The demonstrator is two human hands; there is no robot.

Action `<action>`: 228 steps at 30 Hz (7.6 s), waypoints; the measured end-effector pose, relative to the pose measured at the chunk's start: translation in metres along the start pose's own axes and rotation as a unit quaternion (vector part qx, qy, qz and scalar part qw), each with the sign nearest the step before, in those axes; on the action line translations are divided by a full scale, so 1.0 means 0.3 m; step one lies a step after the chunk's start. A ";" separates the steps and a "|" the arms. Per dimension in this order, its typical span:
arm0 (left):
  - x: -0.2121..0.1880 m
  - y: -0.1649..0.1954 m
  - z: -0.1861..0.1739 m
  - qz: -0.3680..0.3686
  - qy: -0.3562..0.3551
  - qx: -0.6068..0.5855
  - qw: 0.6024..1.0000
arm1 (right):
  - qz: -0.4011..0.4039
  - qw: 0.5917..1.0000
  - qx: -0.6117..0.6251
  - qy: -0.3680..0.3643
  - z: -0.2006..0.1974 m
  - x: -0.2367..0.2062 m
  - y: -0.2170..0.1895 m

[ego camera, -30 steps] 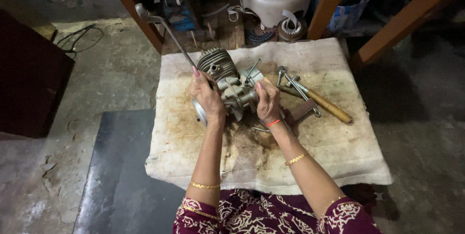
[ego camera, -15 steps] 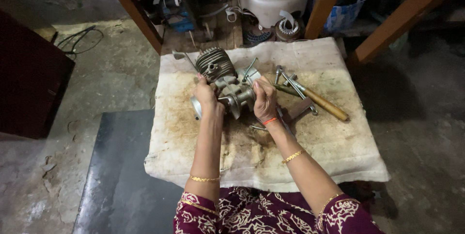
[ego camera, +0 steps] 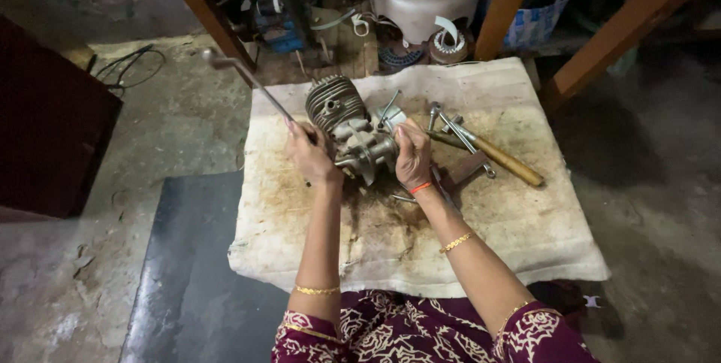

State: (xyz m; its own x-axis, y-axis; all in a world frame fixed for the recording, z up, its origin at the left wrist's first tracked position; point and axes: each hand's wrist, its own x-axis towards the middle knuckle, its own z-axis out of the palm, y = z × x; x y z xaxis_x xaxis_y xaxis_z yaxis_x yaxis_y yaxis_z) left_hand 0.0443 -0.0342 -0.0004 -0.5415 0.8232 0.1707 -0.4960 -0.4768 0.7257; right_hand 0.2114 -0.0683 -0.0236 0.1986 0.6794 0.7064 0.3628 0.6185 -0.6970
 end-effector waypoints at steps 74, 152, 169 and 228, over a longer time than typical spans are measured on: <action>0.000 0.008 0.010 -0.139 -0.010 -0.039 0.989 | 0.022 1.000 0.006 0.005 -0.001 -0.010 0.001; -0.096 0.053 0.044 0.045 -0.112 0.001 0.993 | 0.052 0.998 -0.020 -0.018 -0.025 -0.022 0.015; -0.103 0.035 0.051 0.118 -0.104 0.115 0.981 | 0.028 0.999 0.019 0.008 -0.004 -0.026 0.006; -0.102 0.024 0.016 0.088 -0.108 0.014 0.990 | 0.037 0.999 0.014 0.008 -0.001 -0.024 -0.001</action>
State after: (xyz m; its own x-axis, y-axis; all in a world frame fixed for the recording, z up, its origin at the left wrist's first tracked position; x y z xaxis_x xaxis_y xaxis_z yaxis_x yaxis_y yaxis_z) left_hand 0.0606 -0.0614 0.0028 -0.4577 0.7767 0.4328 -0.3865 -0.6122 0.6898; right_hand 0.2103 -0.0734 -0.0285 0.2379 0.7172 0.6550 0.3215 0.5782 -0.7499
